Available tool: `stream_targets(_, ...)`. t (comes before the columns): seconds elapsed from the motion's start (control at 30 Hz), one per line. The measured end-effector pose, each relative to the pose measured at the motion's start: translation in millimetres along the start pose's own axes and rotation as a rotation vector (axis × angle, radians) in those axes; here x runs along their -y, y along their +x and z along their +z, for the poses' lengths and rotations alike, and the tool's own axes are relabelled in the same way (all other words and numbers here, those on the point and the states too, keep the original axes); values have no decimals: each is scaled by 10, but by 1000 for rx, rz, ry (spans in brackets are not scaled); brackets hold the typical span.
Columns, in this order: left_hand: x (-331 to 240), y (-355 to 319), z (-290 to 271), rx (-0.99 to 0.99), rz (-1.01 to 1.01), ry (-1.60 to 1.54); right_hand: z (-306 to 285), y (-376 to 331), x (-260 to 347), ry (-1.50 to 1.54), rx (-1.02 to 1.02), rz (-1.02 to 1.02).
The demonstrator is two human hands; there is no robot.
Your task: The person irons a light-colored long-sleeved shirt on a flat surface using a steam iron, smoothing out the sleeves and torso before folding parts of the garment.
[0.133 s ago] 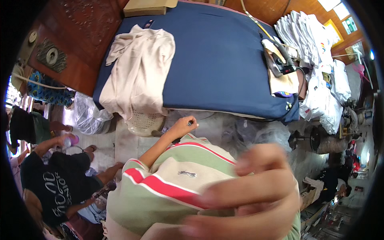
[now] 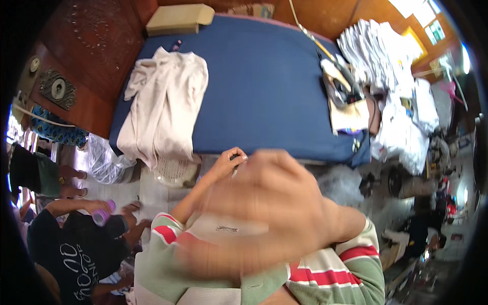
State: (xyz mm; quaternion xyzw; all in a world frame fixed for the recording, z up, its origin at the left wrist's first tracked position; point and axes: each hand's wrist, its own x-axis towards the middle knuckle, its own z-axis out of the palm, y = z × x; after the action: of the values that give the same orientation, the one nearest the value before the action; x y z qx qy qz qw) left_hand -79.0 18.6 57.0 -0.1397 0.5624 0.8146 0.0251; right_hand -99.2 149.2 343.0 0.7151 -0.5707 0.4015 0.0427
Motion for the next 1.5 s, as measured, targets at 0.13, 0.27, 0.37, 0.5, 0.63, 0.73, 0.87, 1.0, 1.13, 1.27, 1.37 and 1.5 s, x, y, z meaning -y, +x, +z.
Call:
stream_targets(0.13, -469, 459, 98, -70, 132, -348, 328, -648, -1304, -84, 70, 560)
stream_targets(0.27, -617, 1186, 153, -75, 349, -324, 772, -1562, -1975, 716, -137, 1126)
stream_targets(0.37, -503, 1602, 195, -196, 299, -313, 884, -1479, -2092, 796, -204, 1202)
stream_targets(0.5, -517, 1967, 60, -256, 333, -217, 1115, -1520, -2619, 689, -328, 1159)
stream_targets(0.63, -768, 2195, -310, -183, 291, -19, 1338, -1306, -3016, 633, -357, 1103)
stream_targets(0.73, -793, 2442, -578, -49, 331, 102, 1428, -1123, -3223, 609, -376, 1204)
stream_targets(0.87, -1441, 3143, -1360, -254, 526, 674, 1439, -972, -3629, 621, -483, 1069)
stream_targets(1.0, -1945, 4023, -2425, -919, 453, 1508, 1341, -853, -3862, 653, -512, 1088)
stream_targets(1.13, -2106, 4386, -2925, -1136, 211, 1802, 1216, -699, -4090, 661, -504, 1137)
stream_targets(1.27, -2236, 4517, -2848, -1166, 169, 1527, 1209, -450, -4540, 620, -416, 1138)
stream_targets(1.37, -2196, 4646, -2818, -1267, 290, 1272, 1198, -46, -4794, 680, -383, 1191)
stream_targets(1.5, -2136, 4738, -3010, -1389, 594, 873, 1363, 296, -5297, 749, -337, 1261)
